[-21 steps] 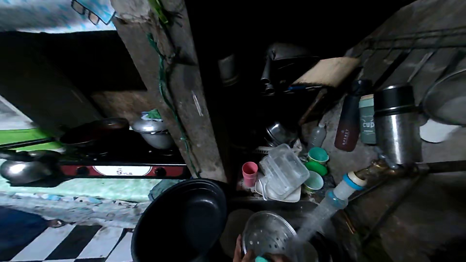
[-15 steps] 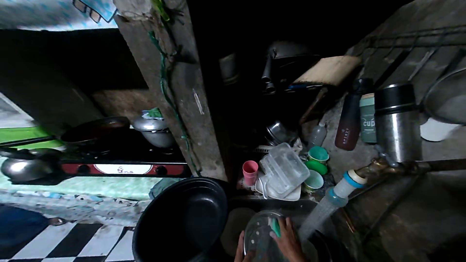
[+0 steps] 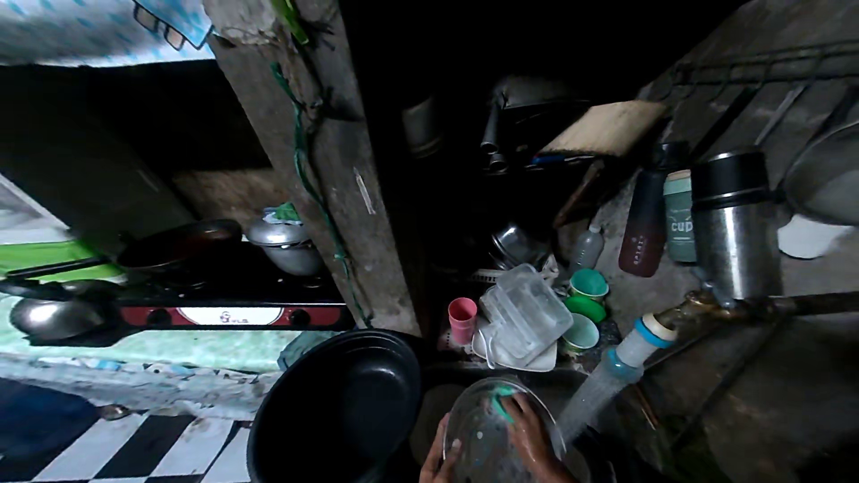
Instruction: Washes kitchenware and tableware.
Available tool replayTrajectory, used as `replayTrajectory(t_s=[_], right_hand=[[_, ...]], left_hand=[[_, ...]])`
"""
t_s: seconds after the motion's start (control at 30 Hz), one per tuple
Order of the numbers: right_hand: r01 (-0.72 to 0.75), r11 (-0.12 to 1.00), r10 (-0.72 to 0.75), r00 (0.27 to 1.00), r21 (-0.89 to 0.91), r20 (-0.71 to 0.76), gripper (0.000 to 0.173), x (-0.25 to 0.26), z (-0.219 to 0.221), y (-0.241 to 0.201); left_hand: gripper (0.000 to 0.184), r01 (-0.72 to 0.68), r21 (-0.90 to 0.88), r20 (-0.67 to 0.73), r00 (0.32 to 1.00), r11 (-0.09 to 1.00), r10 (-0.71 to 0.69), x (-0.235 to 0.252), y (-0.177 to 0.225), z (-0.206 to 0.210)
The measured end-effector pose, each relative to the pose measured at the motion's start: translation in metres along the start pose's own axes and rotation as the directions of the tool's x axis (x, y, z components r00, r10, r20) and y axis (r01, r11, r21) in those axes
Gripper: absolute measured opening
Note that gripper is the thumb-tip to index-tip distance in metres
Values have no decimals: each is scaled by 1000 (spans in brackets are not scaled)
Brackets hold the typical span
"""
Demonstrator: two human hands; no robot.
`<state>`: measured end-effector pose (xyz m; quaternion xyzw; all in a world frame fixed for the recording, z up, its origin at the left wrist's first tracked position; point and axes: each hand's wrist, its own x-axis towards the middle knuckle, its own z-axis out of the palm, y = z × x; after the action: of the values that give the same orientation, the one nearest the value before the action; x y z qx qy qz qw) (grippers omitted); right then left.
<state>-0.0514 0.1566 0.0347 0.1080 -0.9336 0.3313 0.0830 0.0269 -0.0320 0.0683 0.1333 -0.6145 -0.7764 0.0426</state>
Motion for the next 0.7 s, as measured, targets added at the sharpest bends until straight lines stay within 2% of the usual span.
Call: replayTrajectory(t_s=[0.07,0.13,0.17,0.23,0.3,0.33,0.37,0.4,0.47,0.53,0.6,0.63,0.7], right_hand=[[115,980,-96,988,161,-119,35,3,16,-20],[224,922,-212,975,317,-74,24,-12,24,-45],[274,902,-286,958,333,-14,19,-22,25,-53],[477,843,-503,863,247,50,13,-32,28,-52],[665,738,-670,742,115,4,9,-18,29,-39],[701,712,-700,713,46,-37,8,-4,26,-34],[684,729,-685,726,-30,-61,10,10,21,-28],[622,775,-630,774,-118,-63,13,24,16,-20],[408,882,-427,903,-235,-37,28,38,7,-1],[216,931,-232,973,-294,-19,32,32,3,8],[-12,971,26,998,-240,56,37,16,-5,0],[-96,978,106,994,-186,40,38,11,-7,-2],[-93,995,86,982,-36,-170,34,10,-1,4]], left_hand=[[51,1,-4,35,999,1000,-1,3,0,12],[50,-22,34,56,998,999,20,10,0,17],[49,-37,80,59,998,996,33,15,2,14],[47,-52,211,66,997,976,39,23,8,5],[47,-59,343,90,996,937,30,26,10,1],[47,-62,385,97,995,921,27,26,10,0],[48,-63,408,94,995,911,27,26,12,-1],[48,-72,414,85,996,907,40,26,14,-1],[49,-130,414,36,991,901,126,26,17,-1],[50,-209,445,-5,972,871,236,30,17,-2],[49,-233,434,-44,959,870,279,33,17,0],[49,-224,405,-54,962,886,268,33,16,2],[49,-208,305,-47,972,929,232,30,10,8]])
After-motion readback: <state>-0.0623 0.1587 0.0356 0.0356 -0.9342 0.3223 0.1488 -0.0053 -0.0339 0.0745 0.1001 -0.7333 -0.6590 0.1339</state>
